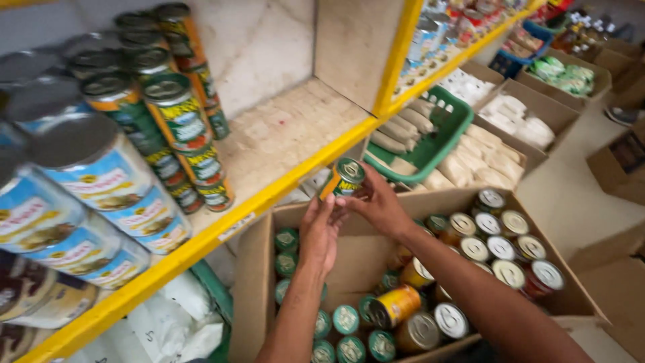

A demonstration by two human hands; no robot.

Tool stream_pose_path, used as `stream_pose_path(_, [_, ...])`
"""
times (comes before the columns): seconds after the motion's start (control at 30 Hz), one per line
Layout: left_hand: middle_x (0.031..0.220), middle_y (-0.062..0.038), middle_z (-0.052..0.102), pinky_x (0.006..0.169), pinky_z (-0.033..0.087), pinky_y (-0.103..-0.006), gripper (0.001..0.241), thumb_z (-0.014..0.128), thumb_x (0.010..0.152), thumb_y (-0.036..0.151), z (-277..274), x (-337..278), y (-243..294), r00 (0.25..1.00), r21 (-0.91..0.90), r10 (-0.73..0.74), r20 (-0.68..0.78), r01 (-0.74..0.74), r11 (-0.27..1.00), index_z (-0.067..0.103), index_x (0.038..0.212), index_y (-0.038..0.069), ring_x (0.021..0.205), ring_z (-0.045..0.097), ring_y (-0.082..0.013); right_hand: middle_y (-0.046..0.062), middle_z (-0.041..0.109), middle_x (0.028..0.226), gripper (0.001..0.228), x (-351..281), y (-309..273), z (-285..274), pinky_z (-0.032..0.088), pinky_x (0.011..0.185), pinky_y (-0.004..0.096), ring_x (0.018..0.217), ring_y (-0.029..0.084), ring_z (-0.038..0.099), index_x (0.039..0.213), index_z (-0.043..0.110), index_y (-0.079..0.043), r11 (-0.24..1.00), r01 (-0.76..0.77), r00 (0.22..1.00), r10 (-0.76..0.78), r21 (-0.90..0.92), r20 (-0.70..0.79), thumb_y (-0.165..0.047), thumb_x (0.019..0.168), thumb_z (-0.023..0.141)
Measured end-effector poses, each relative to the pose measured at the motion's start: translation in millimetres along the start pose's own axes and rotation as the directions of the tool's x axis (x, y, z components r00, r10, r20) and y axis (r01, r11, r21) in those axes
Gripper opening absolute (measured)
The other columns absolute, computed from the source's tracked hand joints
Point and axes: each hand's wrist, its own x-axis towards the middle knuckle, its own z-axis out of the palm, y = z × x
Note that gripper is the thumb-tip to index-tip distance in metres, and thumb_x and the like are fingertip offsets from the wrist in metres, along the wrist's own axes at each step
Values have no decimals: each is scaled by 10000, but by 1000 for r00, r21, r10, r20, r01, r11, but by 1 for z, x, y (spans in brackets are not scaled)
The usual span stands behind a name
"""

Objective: Organizing and stocking canned goods on grocery store shelves.

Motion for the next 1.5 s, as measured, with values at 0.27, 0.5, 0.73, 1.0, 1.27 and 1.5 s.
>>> stream_pose_path(0.27, [1241, -105, 691, 1062, 498, -375, 347, 636, 979, 132, 3, 66, 77, 930, -204, 352, -110, -368, 907, 597, 1312, 41, 1187, 651, -226, 113, 715, 1160, 484, 143, 6, 59, 599, 818, 320, 977, 168, 726, 1331, 559, -33, 988, 151, 988, -151, 10, 4, -94, 910, 791])
stream_pose_path(0.5, [1371, -65, 615, 1074, 443, -336, 436, 516, 972, 105, -16, 130, 108, 788, -125, 540, -295, -593, 796, 553, 1399, 29, 1287, 574, -191, 203, 765, 1024, 476, 211, -4, 123, 580, 622, 339, 735, 194, 727, 1282, 637, -44, 971, -8, 1000, 14, -240, 23, -84, 837, 800])
stream_pose_path(0.73, [1369, -49, 607, 1020, 415, -342, 416, 466, 1007, 189, -34, 143, 120, 677, 117, 491, -548, -519, 847, 546, 1404, 92, 1215, 559, -173, 142, 740, 1120, 538, 241, 37, 159, 593, 677, 372, 777, 226, 739, 1294, 628, -52, 957, -10, 992, 45, -289, 116, -132, 790, 801])
stream_pose_path(1.0, [1380, -98, 543, 1098, 402, -365, 375, 413, 1075, 251, -37, 146, 115, 604, 224, 574, -553, -556, 800, 498, 1374, 41, 1247, 529, -221, 156, 746, 1056, 559, 228, 45, 167, 596, 766, 359, 882, 255, 752, 1251, 578, -29, 947, -69, 997, 75, -314, 5, -230, 799, 838])
stream_pose_path(1.27, [1528, -82, 478, 1141, 355, -338, 488, 414, 1052, 254, -29, 134, 120, 619, 193, 594, -515, -591, 783, 421, 1496, 50, 1361, 484, -201, 175, 753, 1122, 465, 216, 72, 148, 605, 827, 350, 961, 234, 755, 1300, 632, -29, 948, 73, 994, -45, -309, 96, -181, 877, 753])
stream_pose_path(1.5, [1555, -59, 458, 1168, 319, -329, 531, 459, 1022, 249, -38, 128, 103, 597, 301, 623, -505, -555, 775, 412, 1517, 62, 1402, 450, -184, 161, 706, 1182, 434, 195, 51, 102, 591, 822, 358, 937, 262, 729, 1287, 659, -62, 845, 169, 976, -72, -507, 205, -102, 857, 691])
